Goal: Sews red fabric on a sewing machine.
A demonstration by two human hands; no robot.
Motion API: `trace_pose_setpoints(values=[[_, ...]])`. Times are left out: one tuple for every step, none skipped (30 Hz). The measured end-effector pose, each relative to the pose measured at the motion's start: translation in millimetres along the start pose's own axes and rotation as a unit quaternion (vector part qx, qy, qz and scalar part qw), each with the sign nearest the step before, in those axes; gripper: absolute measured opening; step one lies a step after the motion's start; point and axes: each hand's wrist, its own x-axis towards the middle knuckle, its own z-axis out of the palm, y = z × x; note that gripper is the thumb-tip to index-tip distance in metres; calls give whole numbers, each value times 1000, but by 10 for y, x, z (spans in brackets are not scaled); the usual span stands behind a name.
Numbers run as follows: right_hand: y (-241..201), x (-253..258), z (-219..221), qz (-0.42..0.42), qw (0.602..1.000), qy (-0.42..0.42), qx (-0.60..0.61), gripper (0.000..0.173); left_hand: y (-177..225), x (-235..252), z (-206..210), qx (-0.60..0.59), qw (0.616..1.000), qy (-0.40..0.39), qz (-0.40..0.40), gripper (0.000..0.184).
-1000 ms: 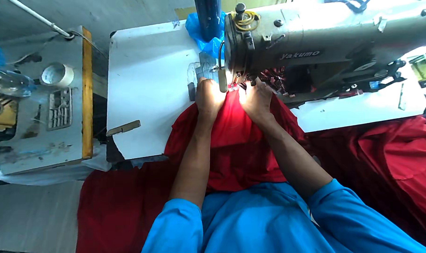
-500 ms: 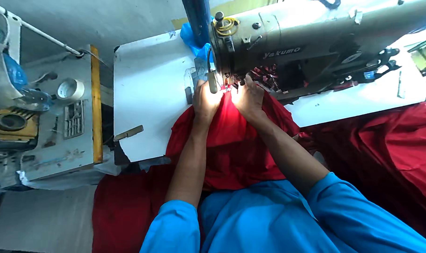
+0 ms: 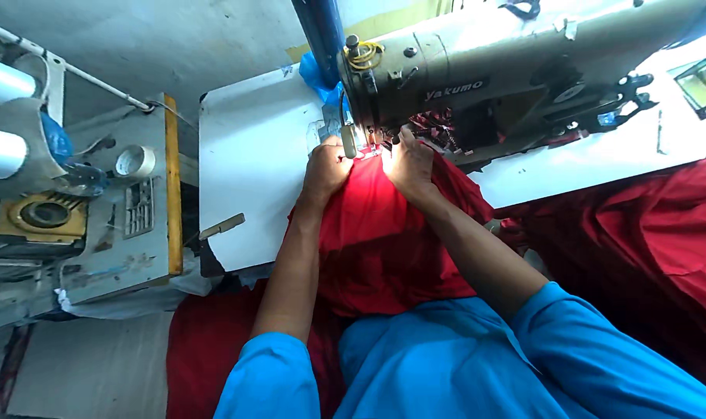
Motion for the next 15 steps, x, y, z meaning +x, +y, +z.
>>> trace_pose_setpoints(values=[[0, -2, -5, 0, 1000, -3, 1, 30, -17, -10, 0, -8, 1000, -1, 9, 23], [3, -2, -11, -2, 1000, -5, 2, 30, -31, -24, 1, -16, 1000, -1, 21, 25], [5, -2, -13, -4, 1000, -8, 2, 30, -45, -43, 6, -18, 999, 0, 31, 27], [7, -2, -9, -5, 1000, -7, 2, 29, -63, -65, 13, -14, 999, 3, 42, 27], [8, -3, -4, -6, 1000, -7, 1, 29, -77, -92, 19, -7, 998, 5, 56, 28], [12, -6, -1, -8, 1000, -4, 0, 29, -83, -120, 24, 3, 998, 5, 69, 30], [21, -14, -6, -10, 1000, -2, 3, 28, -85, -150, 33, 15, 997, 6, 81, 31], [36, -28, -18, -16, 1000, 2, 14, 26, -80, -181, 43, 28, 995, 11, 92, 32], [55, -46, -34, -26, 999, 8, 30, 24, -73, -209, 48, 40, 994, 16, 101, 33], [85, -65, -51, -39, 998, 15, 49, 22, -67, -232, 49, 50, 993, 21, 106, 35], [125, -89, -63, -58, 996, 23, 68, 21, -62, -250, 52, 58, 992, 27, 112, 36], [166, -116, -74, -81, 993, 29, 82, 21, -63, -258, 59, 66, 990, 32, 117, 37], [203, -143, -82, -106, 989, 31, 94, 21, -65, -262, 66, 71, 989, 36, 122, 37], [229, -166, -87, -130, 986, 28, 99, 21, -67, -266, 70, 74, 989, 38, 126, 37], [247, -181, -78, -155, 982, 28, 100, 20, -69, -270, 74, 75, 988, 40, 131, 37]])
